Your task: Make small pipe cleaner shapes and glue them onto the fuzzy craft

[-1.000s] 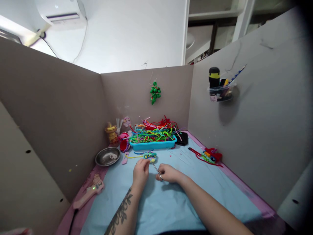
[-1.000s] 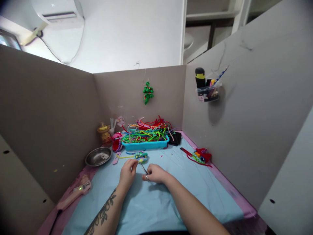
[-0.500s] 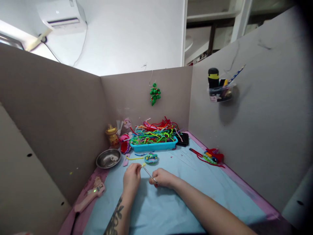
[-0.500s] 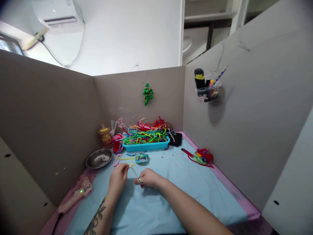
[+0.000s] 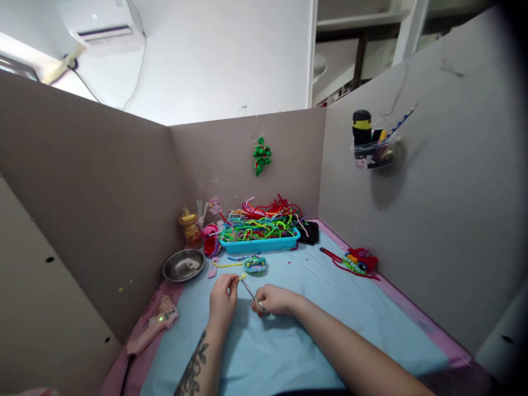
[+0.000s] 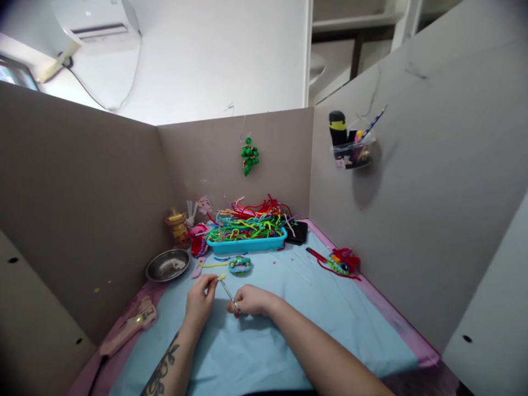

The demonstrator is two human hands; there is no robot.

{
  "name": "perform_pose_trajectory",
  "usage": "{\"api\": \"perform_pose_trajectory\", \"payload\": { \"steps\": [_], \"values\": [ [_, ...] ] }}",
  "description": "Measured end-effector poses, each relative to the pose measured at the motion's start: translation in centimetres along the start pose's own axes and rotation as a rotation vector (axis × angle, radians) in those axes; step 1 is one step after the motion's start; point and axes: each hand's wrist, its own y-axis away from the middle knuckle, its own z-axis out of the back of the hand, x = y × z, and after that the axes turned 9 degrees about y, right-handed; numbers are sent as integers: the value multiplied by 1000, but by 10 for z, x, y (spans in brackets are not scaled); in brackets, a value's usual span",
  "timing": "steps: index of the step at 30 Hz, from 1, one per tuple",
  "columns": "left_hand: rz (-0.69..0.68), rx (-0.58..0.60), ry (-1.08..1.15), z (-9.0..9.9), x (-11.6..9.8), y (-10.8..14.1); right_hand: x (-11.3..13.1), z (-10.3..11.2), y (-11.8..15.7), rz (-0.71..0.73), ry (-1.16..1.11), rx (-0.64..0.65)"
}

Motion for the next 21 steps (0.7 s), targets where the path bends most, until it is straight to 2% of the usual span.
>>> {"api": "perform_pose_trajectory", "payload": {
  "steps": [4, 14, 21],
  "values": [
    [-48, -24, -12, -2, -1, 1, 0, 2, -2, 42, 56, 81],
    [-128, -55, -79, -6, -2, 2, 2, 2, 0, 54, 180, 92],
    [-62, -104, -87, -6, 2, 1, 4, 5, 1, 117, 123, 167]
  ]
}}
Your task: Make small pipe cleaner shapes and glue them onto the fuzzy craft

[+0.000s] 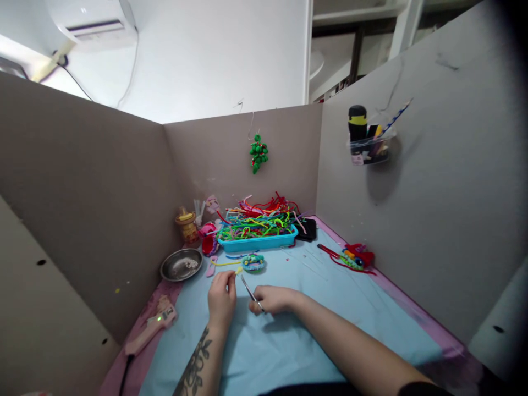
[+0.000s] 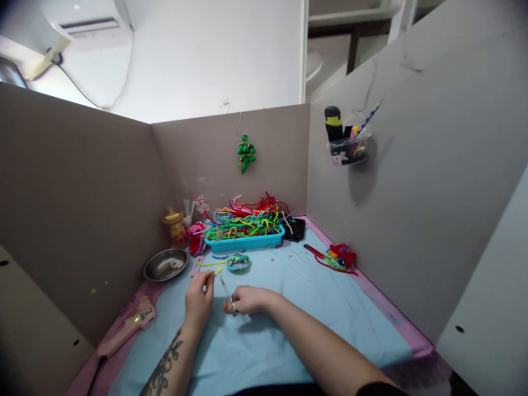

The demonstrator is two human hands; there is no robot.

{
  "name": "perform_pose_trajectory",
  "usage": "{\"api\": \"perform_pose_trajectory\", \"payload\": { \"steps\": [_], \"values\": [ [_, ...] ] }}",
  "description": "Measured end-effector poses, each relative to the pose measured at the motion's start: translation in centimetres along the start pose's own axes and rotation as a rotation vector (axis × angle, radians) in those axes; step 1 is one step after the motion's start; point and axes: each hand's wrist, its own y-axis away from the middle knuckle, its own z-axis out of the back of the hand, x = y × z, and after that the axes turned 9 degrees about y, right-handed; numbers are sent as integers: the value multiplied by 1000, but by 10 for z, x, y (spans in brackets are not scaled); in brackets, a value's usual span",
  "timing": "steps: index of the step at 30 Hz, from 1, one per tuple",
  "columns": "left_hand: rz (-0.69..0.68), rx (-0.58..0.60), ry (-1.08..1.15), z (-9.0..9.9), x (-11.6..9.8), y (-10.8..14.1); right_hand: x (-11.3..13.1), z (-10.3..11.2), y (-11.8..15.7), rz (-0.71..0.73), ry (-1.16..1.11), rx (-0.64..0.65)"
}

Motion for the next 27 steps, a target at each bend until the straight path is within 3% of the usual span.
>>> {"api": "perform_pose_trajectory", "payload": {
  "steps": [4, 6, 8, 10, 12, 17, 27],
  "values": [
    [86, -27, -5, 1, 4, -3, -10, 1, 3, -14, -197, -31],
    [116, -16, -3, 1, 6, -3, -19, 7, 6, -86, -287, -193],
    [129, 8, 2, 0, 6, -3, -34, 20, 9, -207, -289, -439],
    [130, 38, 7, -1, 6, -3, -52, 35, 14, -361, -184, -652],
    [129, 64, 9, -2, 6, -3, -72, 48, 17, -490, -50, -773],
    [128, 103, 6, -2, 6, -3, -101, 56, 16, -592, 47, -764],
    [160, 158, 0, -2, 2, -2, -104, 53, 15, -606, 141, -709]
  ]
}}
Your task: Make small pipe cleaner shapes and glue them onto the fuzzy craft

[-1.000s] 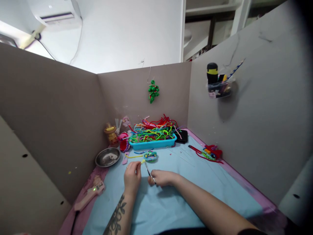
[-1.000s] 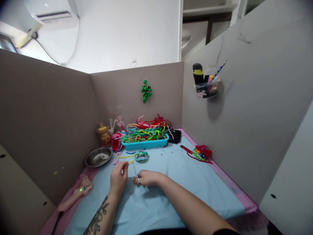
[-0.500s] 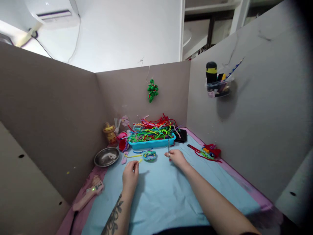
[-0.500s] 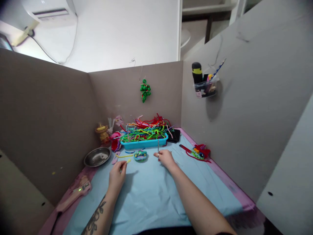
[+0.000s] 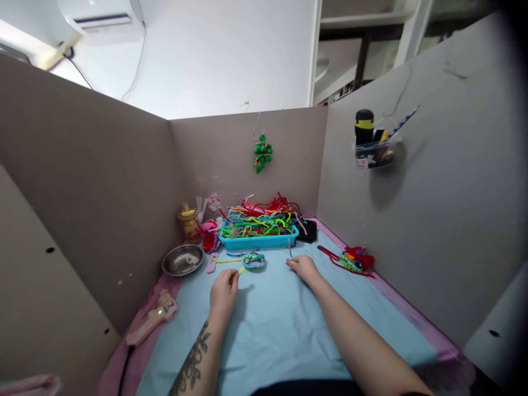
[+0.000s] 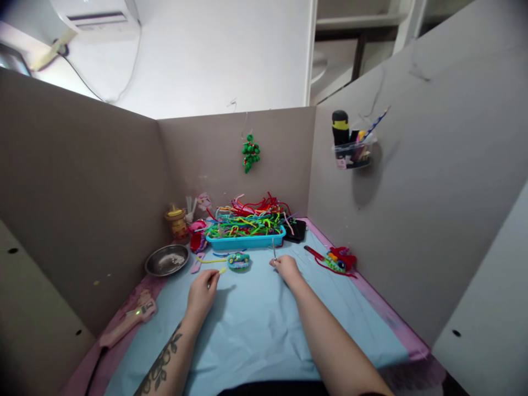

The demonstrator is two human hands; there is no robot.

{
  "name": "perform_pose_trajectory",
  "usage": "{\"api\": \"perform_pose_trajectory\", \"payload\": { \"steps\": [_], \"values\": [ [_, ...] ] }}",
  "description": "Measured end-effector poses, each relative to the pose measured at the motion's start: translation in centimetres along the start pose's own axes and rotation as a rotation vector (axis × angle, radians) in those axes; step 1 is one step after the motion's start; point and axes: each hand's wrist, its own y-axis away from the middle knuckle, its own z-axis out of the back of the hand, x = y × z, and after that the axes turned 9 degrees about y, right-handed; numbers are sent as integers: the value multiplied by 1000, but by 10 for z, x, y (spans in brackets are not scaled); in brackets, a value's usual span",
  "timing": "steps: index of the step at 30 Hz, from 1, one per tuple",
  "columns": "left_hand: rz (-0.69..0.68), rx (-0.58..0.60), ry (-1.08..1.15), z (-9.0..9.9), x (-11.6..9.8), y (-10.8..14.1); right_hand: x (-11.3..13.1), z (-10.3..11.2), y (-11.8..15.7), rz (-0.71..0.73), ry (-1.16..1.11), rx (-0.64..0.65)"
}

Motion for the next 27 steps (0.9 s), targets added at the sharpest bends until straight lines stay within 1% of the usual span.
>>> {"api": "perform_pose_trajectory", "payload": {
  "steps": [9, 14, 19, 22, 25, 27],
  "values": [
    [-8, 19, 9, -2, 4, 2, -3, 0, 4, 34, 25, 40],
    [-27, 35, 22, -1, -2, 2, 2, -3, 3, 8, 102, -21],
    [-67, 123, 68, -3, -7, 2, 8, -9, 4, -27, 159, -68],
    [-78, 169, 99, -4, -9, 3, 10, -6, 7, -50, 171, -80],
    [-74, 197, 135, -5, -12, 4, 16, -1, 15, -73, 175, -112],
    [-72, 215, 160, -5, -14, 4, 26, -1, 26, -9, 113, -142]
  ]
}}
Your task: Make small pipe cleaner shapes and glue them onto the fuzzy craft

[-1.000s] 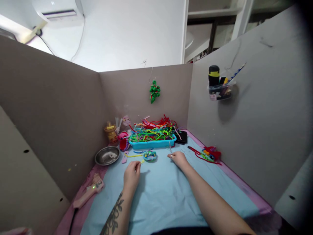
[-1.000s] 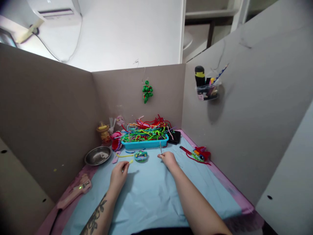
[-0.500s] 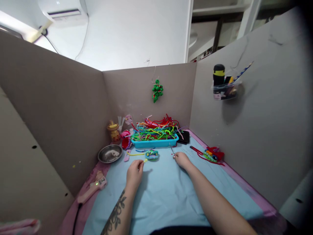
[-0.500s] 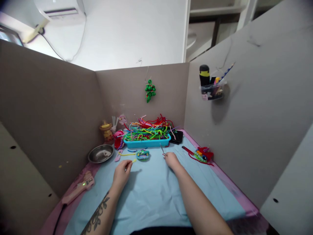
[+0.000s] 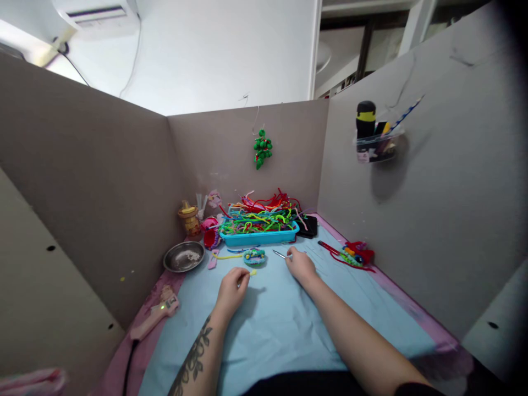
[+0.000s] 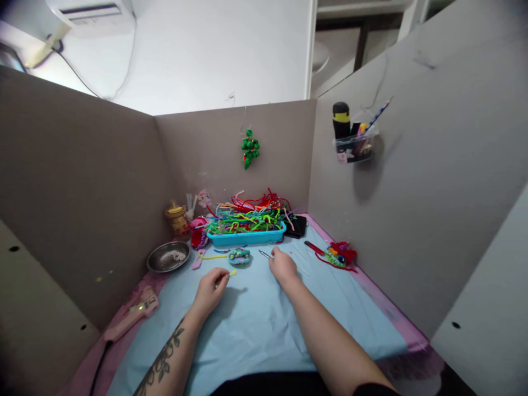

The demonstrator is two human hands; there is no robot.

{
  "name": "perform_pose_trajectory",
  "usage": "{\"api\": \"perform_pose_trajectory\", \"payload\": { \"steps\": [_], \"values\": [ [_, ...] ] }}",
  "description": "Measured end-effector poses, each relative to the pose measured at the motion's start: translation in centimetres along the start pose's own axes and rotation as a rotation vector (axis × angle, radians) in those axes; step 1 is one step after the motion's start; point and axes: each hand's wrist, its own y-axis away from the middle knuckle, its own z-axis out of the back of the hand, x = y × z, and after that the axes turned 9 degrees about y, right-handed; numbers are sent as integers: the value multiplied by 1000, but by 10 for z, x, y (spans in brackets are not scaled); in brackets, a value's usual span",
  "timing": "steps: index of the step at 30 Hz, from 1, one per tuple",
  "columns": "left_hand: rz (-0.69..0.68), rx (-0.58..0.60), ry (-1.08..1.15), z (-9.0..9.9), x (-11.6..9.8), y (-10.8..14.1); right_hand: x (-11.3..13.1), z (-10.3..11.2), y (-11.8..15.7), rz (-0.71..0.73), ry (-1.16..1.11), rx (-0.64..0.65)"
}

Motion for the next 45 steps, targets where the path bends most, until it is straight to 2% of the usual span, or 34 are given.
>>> {"api": "perform_pose_trajectory", "payload": {
  "steps": [2, 4, 5, 7, 10, 15, 19, 26, 29, 33, 36, 38, 40, 45],
  "values": [
    [-8, 9, 27, -1, -1, 0, 16, -2, 13, 201, -231, -7],
    [-19, 24, 53, -1, -2, 0, 34, -9, 26, 403, -518, 134],
    [-24, 30, 63, -1, -2, 0, 41, -13, 32, 441, -617, 196],
    [-33, 38, 78, -1, -2, 1, 52, -19, 39, 454, -754, 284],
    [-51, 30, 78, -1, -3, 0, 57, -20, 41, 395, -855, 382],
    [-58, 41, 61, 0, -4, 0, 53, -13, 42, 364, -917, 453],
    [-49, 57, 65, -1, -3, 1, 54, -12, 45, 345, -902, 431],
    [-18, 58, 11, -4, -4, 1, 57, -16, 45, 419, -835, 318],
    [-1, 43, -26, -6, -3, 1, 58, -15, 49, 462, -703, 192],
    [3, 24, -68, -9, -2, 1, 59, -13, 57, 614, -530, -13],
    [3, -3, -84, -9, -3, 2, 60, -13, 61, 694, -485, -75],
    [7, -17, -71, -8, -5, 2, 61, -14, 62, 687, -506, -77],
    [8, -21, -41, -8, -7, 2, 62, -13, 60, 615, -569, -60],
    [-31, 8, 22, -8, -7, 1, 63, -14, 53, 407, -797, 101]
  ]
}}
